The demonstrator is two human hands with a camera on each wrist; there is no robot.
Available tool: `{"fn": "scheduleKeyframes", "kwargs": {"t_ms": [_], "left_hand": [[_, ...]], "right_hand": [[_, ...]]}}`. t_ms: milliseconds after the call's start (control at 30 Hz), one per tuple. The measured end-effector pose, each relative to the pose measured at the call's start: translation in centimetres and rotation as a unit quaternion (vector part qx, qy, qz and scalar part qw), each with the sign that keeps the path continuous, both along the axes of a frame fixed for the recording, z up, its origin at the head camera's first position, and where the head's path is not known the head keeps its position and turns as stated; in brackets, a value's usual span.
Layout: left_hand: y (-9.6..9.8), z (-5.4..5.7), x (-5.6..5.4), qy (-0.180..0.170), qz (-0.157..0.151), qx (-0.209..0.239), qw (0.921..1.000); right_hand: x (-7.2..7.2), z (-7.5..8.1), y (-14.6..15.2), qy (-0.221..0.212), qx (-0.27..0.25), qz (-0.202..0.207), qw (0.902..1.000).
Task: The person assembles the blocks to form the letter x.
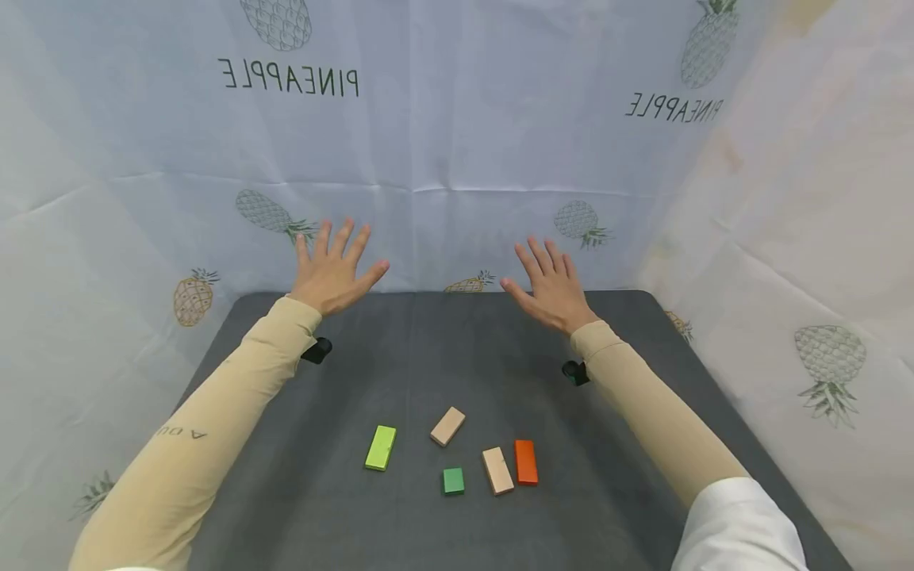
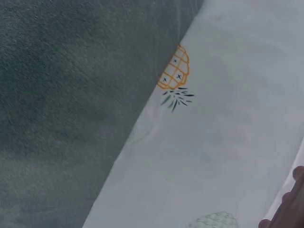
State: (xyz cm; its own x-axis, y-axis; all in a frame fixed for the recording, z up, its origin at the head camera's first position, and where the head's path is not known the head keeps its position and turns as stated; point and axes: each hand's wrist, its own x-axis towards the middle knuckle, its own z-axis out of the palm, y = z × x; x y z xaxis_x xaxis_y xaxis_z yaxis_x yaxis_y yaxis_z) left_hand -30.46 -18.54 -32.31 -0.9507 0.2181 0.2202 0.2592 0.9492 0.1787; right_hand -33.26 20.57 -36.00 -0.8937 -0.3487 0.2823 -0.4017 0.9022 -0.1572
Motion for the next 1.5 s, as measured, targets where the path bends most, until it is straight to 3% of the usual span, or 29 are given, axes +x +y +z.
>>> {"fn": "scheduleKeyframes", "kwargs": {"t_ms": [300,600,1000,1233,1500], "left_hand": [[0.0,-1.3,0.6,-0.022,-0.009,-0.001,0.9997],[0.0,-3.0,1.9,-0.022,-0.023,0.012,0.9994],[1.0,-4.7,4.0,-0.009,-0.058,0.033,0.9977],[1.4,-5.4,5.5,-0.025,-0.083,0.029,0.9958],[1.7,-6.2,7.3,0.001,-0.097,0.036,0.9946]], "right_hand": [[1.1,-1.6,0.3,-0.038,0.002,-0.015,0.9992],[2.4,-2.5,-0.8,-0.047,-0.001,0.002,0.9989],[5.9,-3.9,-1.8,-0.042,0.0,0.024,0.9988],[8.3,-4.6,-2.5,-0.045,-0.017,0.035,0.9982],[10.9,-5.0,-3.3,-0.055,-0.036,0.056,0.9963]]}}
